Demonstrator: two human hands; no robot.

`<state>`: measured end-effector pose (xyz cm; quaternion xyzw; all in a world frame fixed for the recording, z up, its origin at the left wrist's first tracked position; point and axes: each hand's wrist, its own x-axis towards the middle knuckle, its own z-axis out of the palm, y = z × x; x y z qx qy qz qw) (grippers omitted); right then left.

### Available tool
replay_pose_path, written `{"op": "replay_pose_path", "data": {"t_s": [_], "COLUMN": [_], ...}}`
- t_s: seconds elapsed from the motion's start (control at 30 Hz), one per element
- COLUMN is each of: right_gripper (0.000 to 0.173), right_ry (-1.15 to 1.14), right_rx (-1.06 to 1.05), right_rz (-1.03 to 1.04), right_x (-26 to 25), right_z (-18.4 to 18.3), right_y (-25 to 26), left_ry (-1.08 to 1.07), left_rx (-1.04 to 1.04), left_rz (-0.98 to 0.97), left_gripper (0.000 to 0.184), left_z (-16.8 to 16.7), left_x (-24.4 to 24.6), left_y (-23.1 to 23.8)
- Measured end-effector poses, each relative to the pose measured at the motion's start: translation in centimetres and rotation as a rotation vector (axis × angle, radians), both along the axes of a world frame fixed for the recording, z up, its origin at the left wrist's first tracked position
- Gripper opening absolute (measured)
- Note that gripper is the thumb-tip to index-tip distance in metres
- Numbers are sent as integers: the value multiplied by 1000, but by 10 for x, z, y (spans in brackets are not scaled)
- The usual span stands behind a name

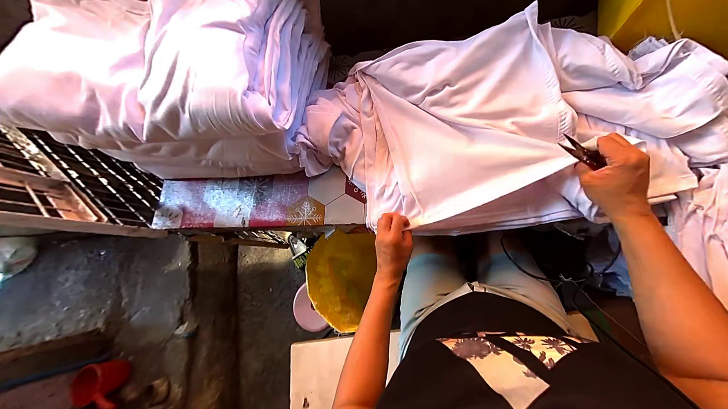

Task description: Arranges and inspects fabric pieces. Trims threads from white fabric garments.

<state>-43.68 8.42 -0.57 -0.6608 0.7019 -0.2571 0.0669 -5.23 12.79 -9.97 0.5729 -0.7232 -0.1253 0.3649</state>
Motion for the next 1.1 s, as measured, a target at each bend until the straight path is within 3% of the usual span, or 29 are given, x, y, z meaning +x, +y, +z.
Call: {"op": "replay_pose_path", "data": {"t_s": [0.07,0.13,0.27,0.33,0.43,0.47,0.57,0.63,0.67,0.73,0.83,0.9,1.0,1.1], "right_gripper": [24,27,27,20,13,12,12,15,12,23,13,18,22,22], "right_ry": [14,-24,-203,-287,-410,-436,-422,-399,-386,-281,-137,-210,-425,-384], "right_rx": [212,101,-127,-97,108,222,466,427,413,455,560,722,826,627], "right_rz": [-218,-310,-40,120,279,319,394,428,437,451,518,668,835,644], "right_x": [-10,0,59,88,125,132,149,163,171,186,194,185,170,174], "right_z": [11,19,13,-1,-14,-15,-17,-23,-26,-31,-36,-32,-33,-25], "right_y": [7,17,30,23,20,19,17,13,9,1,-1,8,29,30], "left_ry": [-96,-128,-70,-66,-24,-40,-138,-127,-67,218,953,1256,1446,1497], "left_rx": [65,92,-96,-65,-80,20,663,824,835,782,894,935,893,859], "left_rz": [-127,-154,-14,-42,-120,-200,-552,-505,-377,-63,303,455,530,529], "left_gripper": [13,14,21,29,10,12,19,26,28,25,20,17,14,11], "left_z": [1,5,8,2,-10,-4,26,33,35,32,33,33,27,26], "left_x": [5,7,-7,-13,-13,-13,-4,-2,-2,-6,-23,-31,-41,-49], "left_y": [13,27,30,14,11,20,40,43,44,41,28,22,22,21]}}
